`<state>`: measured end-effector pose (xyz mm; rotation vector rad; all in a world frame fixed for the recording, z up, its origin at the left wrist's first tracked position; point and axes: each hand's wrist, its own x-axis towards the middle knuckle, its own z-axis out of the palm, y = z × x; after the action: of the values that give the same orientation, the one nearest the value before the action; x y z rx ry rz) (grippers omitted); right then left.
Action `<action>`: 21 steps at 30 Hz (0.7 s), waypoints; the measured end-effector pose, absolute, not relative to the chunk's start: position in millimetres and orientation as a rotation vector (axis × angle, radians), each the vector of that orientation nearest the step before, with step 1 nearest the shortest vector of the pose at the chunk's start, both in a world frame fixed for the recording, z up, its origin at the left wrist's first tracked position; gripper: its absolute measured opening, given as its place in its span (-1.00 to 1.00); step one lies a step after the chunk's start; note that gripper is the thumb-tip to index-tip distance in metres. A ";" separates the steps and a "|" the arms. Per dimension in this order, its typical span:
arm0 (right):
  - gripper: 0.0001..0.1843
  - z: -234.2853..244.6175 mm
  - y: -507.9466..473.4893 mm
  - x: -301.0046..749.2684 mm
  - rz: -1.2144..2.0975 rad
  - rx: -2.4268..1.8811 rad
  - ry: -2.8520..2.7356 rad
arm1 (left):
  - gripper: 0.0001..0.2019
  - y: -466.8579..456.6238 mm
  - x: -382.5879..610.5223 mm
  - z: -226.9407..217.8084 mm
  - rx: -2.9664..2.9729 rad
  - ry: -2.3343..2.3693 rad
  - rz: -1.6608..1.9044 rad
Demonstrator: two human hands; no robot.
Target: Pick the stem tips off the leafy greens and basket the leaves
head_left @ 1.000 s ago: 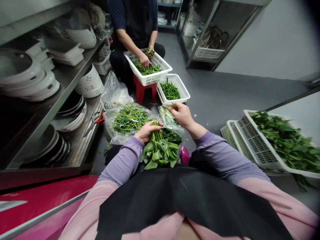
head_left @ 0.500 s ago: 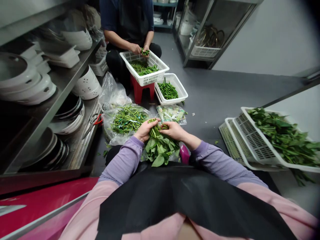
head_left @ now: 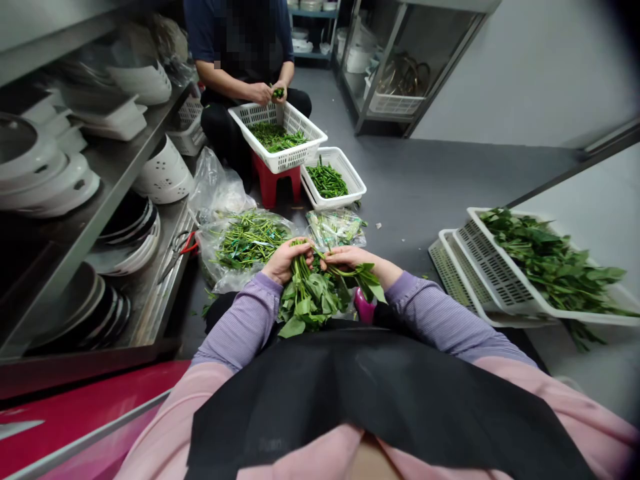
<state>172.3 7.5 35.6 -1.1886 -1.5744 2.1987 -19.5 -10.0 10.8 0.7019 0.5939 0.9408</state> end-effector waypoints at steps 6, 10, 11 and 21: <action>-0.78 39.9 1.1 170.7 2.106 -1.143 -1.676 | -0.75 -9.7 -19.9 11.7 0.682 0.587 0.983; -0.78 39.1 -2.6 170.4 1.993 -1.135 -1.702 | -0.70 -9.3 -20.9 9.6 0.665 0.604 0.987; -0.78 38.3 -3.5 171.1 1.958 -1.154 -1.663 | -0.68 -9.2 -21.1 9.1 0.665 0.616 0.975; -0.73 13.6 -18.7 164.2 1.179 -1.104 -1.828 | -0.73 -11.8 -14.7 7.4 0.779 0.581 0.910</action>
<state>164.2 -18.7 13.6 -1.1042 -1.8282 1.1785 -14.7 -11.8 7.4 0.7789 0.5810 0.9101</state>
